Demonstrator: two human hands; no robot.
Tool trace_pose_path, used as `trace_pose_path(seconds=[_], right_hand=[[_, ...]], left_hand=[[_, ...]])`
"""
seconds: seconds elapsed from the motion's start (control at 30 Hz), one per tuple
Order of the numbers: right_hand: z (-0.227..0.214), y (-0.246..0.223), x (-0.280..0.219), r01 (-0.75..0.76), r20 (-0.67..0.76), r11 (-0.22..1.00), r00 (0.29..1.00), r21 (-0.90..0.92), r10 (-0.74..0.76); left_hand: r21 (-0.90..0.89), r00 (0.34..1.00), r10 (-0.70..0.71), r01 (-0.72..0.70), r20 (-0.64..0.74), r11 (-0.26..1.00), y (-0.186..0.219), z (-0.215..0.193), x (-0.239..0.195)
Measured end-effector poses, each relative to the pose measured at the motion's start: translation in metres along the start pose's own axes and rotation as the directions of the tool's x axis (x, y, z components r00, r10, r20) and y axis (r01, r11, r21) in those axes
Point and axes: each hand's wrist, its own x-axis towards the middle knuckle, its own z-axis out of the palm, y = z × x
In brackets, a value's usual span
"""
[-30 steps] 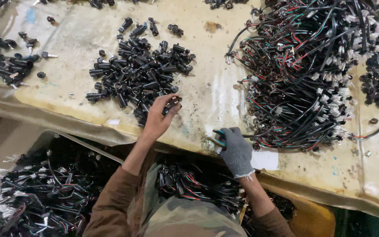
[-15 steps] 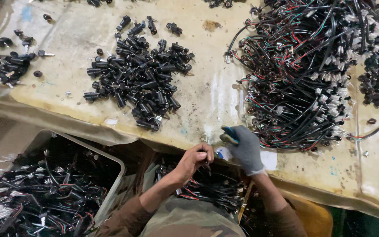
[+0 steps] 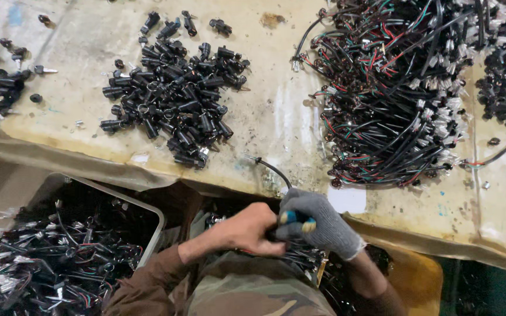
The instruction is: The person repeatedly picks small black cylindrical components and wire harnesses from a table, uses pliers to strip or adjust wires, and places the assembled units into a bin below. The process is continuous and repetitive throughout the clip.
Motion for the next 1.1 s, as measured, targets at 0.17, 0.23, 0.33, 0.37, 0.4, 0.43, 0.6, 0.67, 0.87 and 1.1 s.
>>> trace_pose_path(seconds=[0.17, 0.23, 0.33, 0.37, 0.4, 0.43, 0.6, 0.67, 0.87, 1.1], right_hand=[[0.017, -0.01, -0.013, -0.134, -0.322, 0.989, 0.941, -0.062, 0.107], [0.014, -0.007, -0.027, 0.052, -0.375, 0.988, 0.927, 0.148, 0.007], [0.014, -0.001, -0.046, 0.182, -0.353, 0.507, 0.898, 0.842, 0.264], [0.017, 0.0, -0.053, 0.201, -0.242, 0.146, 0.893, 0.969, 0.38], [0.02, 0.003, -0.055, 0.187, -0.212, 0.114, 0.936, 0.976, 0.281], [0.024, 0.004, -0.057, 0.169, -0.181, 0.083, 0.967, 0.982, 0.178], [0.042, 0.01, -0.059, 0.195, -0.255, 0.28, 0.946, 0.94, 0.198], [0.046, 0.012, -0.058, 0.188, -0.238, 0.345, 0.965, 0.919, 0.109], [0.014, 0.025, -0.041, 0.06, -0.135, 0.337, 0.97, 0.94, 0.204], [-0.078, 0.111, 0.062, -0.441, -0.678, 0.71, 0.732, -0.548, -0.069]], left_hand=[[0.182, 0.977, 0.028, 0.011, -0.211, 0.983, 0.004, 0.0, 0.001], [0.216, 0.969, 0.077, -0.025, -0.236, 0.976, 0.009, 0.015, -0.003], [0.263, 0.966, 0.135, -0.075, -0.22, 0.962, 0.014, 0.039, -0.008], [0.291, 0.968, 0.148, -0.085, -0.203, 0.953, 0.016, 0.048, -0.01], [0.326, 0.969, 0.164, -0.096, -0.186, 0.94, 0.016, 0.053, -0.01], [0.361, 0.969, 0.179, -0.108, -0.17, 0.926, 0.016, 0.058, -0.012], [0.068, 0.967, 0.101, -0.087, -0.234, 0.994, 0.011, 0.071, -0.02], [-0.031, 0.955, 0.105, -0.118, -0.278, 0.993, 0.012, 0.073, -0.018], [0.067, 0.996, 0.088, -0.087, -0.021, 0.994, 0.021, 0.021, -0.003], [0.128, 0.957, 0.09, -0.129, 0.276, 0.983, 0.011, -0.028, -0.046]])
